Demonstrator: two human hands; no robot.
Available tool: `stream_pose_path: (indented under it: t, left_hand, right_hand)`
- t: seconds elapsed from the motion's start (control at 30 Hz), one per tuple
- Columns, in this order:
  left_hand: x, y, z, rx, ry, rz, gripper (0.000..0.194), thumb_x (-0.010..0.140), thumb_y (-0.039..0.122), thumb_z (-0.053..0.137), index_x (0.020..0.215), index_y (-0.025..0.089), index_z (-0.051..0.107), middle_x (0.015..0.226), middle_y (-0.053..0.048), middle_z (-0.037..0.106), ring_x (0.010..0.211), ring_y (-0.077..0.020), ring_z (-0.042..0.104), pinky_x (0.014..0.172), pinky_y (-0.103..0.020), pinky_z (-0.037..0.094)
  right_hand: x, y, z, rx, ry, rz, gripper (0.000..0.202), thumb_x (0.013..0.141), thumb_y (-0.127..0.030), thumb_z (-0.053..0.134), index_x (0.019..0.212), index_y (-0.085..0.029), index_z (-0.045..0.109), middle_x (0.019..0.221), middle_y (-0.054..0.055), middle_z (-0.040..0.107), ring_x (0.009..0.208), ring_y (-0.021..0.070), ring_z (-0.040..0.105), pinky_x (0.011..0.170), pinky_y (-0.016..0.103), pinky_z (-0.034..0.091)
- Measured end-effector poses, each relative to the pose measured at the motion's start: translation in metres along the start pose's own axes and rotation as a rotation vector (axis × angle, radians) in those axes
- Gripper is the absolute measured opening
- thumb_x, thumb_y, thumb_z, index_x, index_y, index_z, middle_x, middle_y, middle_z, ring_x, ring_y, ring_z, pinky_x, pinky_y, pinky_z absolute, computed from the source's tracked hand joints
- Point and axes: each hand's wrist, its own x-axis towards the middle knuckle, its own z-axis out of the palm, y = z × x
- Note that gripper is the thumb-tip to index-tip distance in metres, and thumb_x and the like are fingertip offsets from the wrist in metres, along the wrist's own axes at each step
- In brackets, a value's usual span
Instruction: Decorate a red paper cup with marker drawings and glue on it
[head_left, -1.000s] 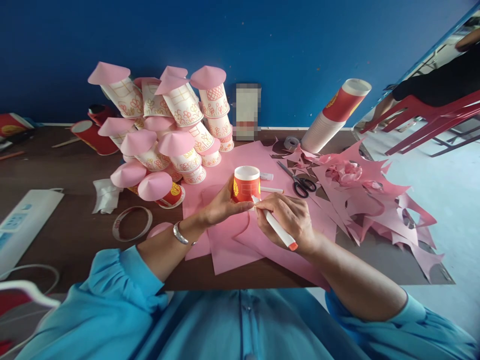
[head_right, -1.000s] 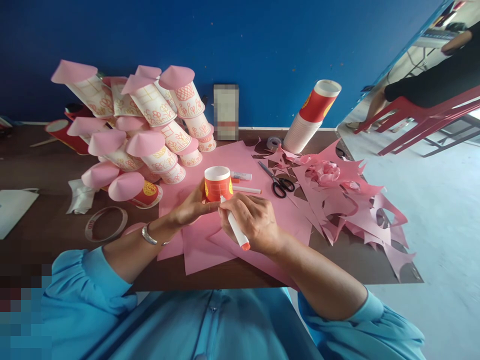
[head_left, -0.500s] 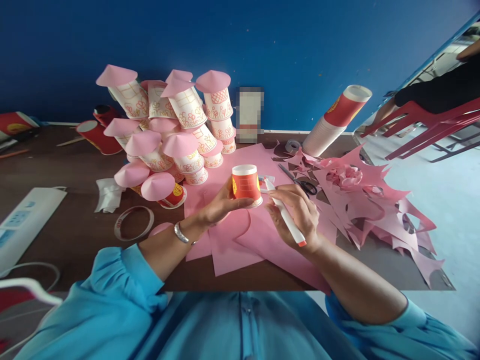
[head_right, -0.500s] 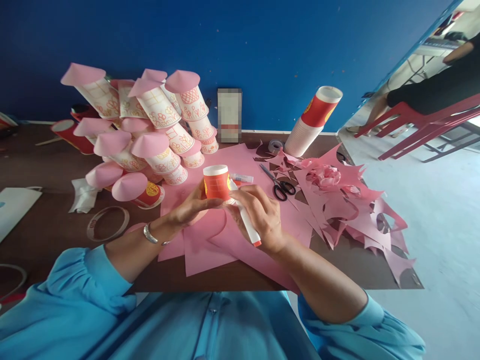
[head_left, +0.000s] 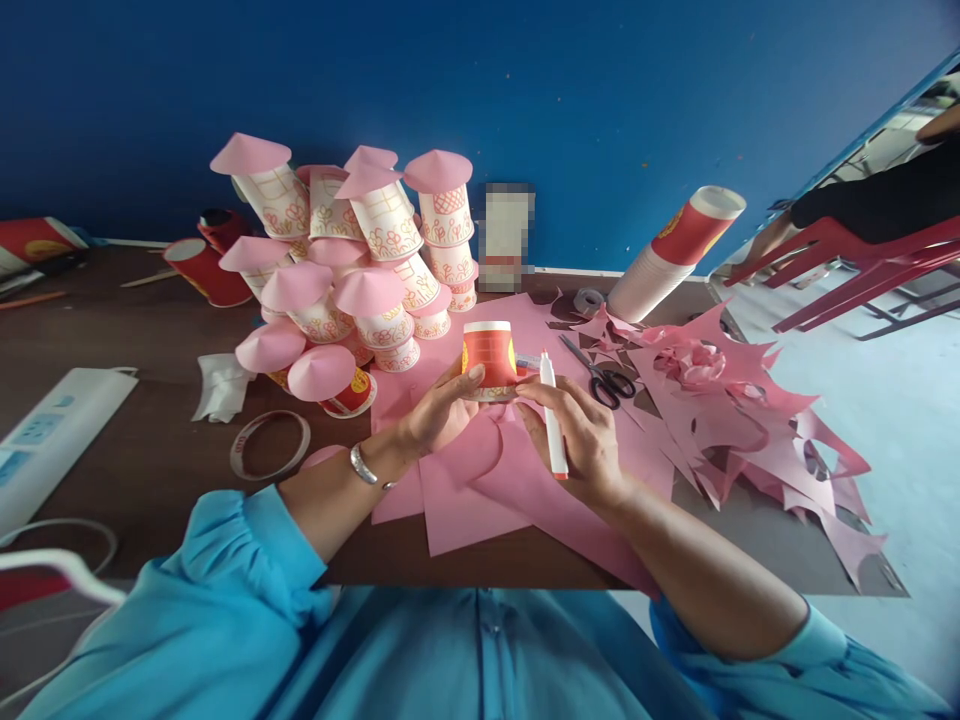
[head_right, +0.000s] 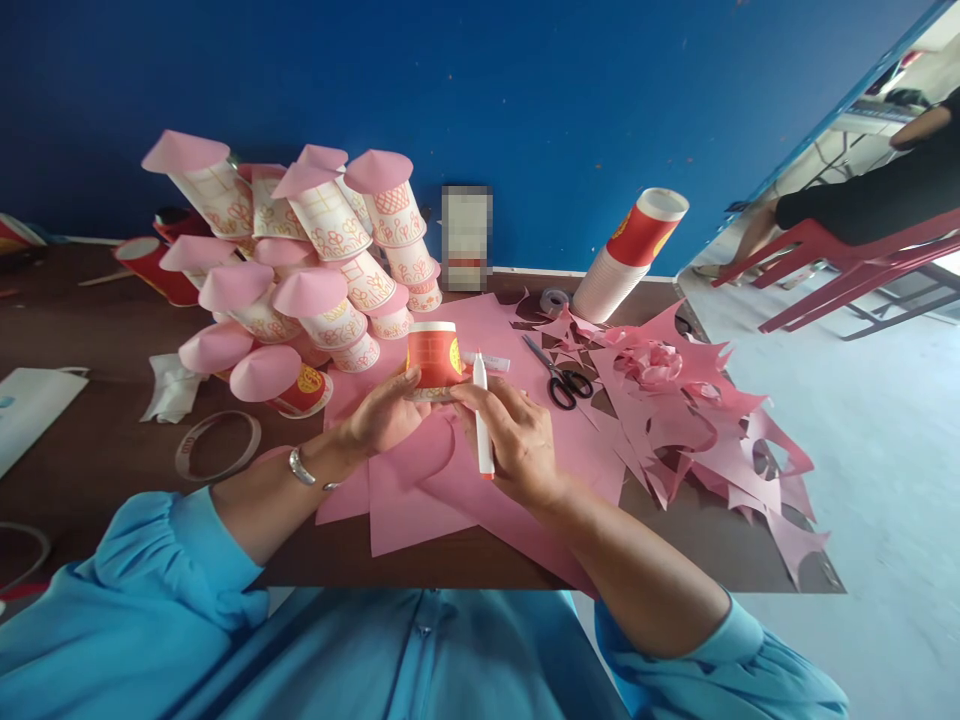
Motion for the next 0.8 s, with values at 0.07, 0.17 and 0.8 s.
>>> stream_pose_path:
  t: [0.07,0.17,0.8]
  left_hand:
    - [0.000,-0.001,-0.001,-0.021,0.008,-0.030,0.058,0.099,0.073,0.083,0.124,0.020,0.086,0.122,-0.013,0.091,0.115,-0.0332,0.084,0.093,-0.044,0.063]
    - [0.001,-0.001,-0.003,-0.049,0.063,-0.061,0.053,0.099,0.071,0.081,0.118,0.022,0.087,0.117,-0.012,0.091,0.112,-0.0328,0.083,0.097,-0.047,0.064]
    - [0.000,-0.010,-0.016,-0.155,0.173,-0.080,0.025,0.102,0.045,0.083,0.109,0.022,0.083,0.117,-0.007,0.088,0.120,-0.0299,0.081,0.109,-0.046,0.067]
  right_hand:
    - [0.000,0.000,0.000,0.003,0.015,0.010,0.023,0.114,-0.013,0.071,0.132,-0.026,0.073,0.106,0.006,0.085,0.087,0.0202,0.084,0.075,0.030,0.066]
    - [0.001,-0.001,0.000,0.008,0.031,0.024,0.020,0.115,-0.013,0.069,0.129,-0.026,0.074,0.103,0.004,0.083,0.084,0.0191,0.082,0.073,0.030,0.065]
    - [-0.001,0.013,0.005,0.006,0.015,0.075,0.025,0.113,-0.013,0.062,0.129,-0.028,0.074,0.105,0.003,0.082,0.085,0.0196,0.081,0.070,0.031,0.063]
